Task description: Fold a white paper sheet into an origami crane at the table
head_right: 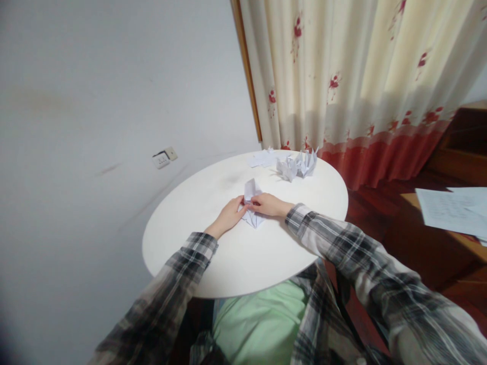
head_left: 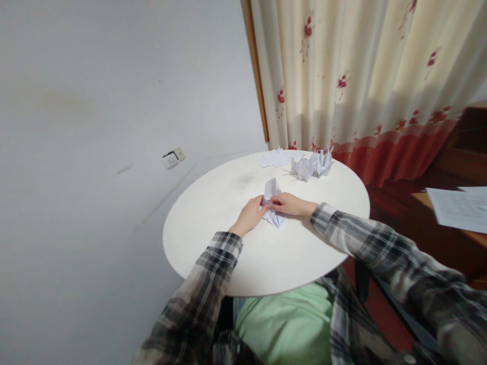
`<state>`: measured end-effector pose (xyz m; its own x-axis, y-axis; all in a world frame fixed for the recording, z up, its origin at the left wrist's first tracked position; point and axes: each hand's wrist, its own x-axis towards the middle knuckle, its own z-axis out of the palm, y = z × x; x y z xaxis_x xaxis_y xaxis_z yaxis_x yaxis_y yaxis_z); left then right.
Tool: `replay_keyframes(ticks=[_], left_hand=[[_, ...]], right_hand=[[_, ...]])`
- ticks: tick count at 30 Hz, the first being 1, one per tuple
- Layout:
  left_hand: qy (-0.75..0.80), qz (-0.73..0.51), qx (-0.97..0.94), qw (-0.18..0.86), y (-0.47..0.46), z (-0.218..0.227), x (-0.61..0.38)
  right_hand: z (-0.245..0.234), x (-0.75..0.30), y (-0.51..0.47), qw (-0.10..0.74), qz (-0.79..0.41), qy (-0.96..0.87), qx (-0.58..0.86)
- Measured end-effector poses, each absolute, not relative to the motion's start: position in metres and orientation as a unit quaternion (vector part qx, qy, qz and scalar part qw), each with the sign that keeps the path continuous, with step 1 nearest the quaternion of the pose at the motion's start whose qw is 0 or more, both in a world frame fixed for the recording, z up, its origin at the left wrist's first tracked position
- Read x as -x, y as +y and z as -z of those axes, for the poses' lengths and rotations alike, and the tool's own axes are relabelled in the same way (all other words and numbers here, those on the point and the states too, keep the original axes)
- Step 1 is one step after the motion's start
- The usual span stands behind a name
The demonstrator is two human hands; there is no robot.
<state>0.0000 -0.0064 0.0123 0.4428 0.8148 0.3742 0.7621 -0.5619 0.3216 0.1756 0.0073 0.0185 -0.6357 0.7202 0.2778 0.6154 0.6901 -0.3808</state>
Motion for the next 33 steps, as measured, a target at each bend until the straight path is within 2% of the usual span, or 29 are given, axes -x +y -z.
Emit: replay_keyframes(ticks=[33], left_hand=[[0.471, -0.245, -0.846, 0.049, -0.0066, -0.0129, -0.0005]], right_hand=[[-0.0183, -0.1756, 0.0068, 0.211, -0.128, -0.896, 0.369]])
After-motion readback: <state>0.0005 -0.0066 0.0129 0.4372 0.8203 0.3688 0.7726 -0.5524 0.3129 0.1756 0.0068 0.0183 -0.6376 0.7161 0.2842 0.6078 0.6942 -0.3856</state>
